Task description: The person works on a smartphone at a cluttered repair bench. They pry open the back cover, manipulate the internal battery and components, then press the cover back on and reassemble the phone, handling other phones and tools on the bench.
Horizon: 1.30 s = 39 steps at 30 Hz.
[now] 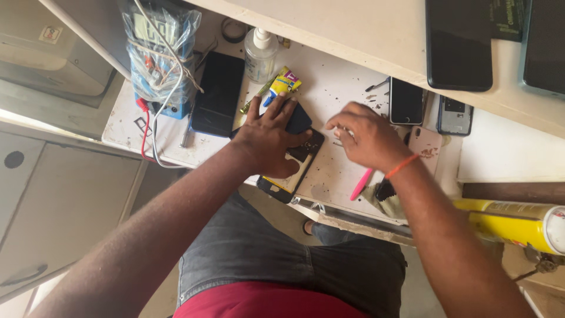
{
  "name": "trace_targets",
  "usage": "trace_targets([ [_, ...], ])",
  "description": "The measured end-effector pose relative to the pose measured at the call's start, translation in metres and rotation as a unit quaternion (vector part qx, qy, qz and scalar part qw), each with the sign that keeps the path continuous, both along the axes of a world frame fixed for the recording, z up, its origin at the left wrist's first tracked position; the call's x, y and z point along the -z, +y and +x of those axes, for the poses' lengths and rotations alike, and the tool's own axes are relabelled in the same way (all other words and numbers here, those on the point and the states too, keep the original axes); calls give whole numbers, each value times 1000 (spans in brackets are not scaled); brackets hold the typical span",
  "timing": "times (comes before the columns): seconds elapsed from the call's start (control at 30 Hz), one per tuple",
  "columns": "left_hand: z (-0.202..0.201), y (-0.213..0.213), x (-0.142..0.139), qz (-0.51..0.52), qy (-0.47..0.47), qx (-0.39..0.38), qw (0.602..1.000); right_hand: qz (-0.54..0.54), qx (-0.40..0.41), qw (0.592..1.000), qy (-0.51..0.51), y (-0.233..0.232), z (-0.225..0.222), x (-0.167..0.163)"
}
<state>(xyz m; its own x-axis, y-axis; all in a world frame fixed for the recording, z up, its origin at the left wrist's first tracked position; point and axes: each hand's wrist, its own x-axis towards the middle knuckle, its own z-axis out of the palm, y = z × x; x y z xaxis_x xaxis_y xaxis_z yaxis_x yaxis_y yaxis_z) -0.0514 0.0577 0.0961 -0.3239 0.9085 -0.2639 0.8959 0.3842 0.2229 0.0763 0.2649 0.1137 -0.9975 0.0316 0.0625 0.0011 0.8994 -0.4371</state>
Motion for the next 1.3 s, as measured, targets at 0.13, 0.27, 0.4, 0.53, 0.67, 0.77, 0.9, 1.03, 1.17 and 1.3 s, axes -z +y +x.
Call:
trace_targets([
  [0.13,2,-4,6,37,1,-9,999,10,6,995,96,-14,18,12],
  [0.27,2,-10,13,106,-5,-14,994,16,27,992,126,-28,33,23],
  [0.4,2,-15,17,137,-6,-15,990,0,40,991,128,-33,38,29],
  [0.53,1,-13,18,148,0,-19,989,-22,51,991,123,-33,39,29],
  [0.67,-2,-8,20,130,10,-16,991,-17,40,990,132,-34,37,27],
  [0.77,-4,-7,19,140,4,-21,990,-14,20,989,146,-38,32,26],
  [0.9,-2,-7,20,143,-6,-27,989,-9,2,988,154,-45,27,24],
  [1.03,4,-8,22,146,3,-32,989,10,-15,989,150,-50,25,23],
  [1.17,8,-8,23,133,0,-42,990,27,-28,991,130,-50,25,23],
  [1.3,10,-6,24,119,3,-46,992,52,-52,991,110,-44,22,21],
])
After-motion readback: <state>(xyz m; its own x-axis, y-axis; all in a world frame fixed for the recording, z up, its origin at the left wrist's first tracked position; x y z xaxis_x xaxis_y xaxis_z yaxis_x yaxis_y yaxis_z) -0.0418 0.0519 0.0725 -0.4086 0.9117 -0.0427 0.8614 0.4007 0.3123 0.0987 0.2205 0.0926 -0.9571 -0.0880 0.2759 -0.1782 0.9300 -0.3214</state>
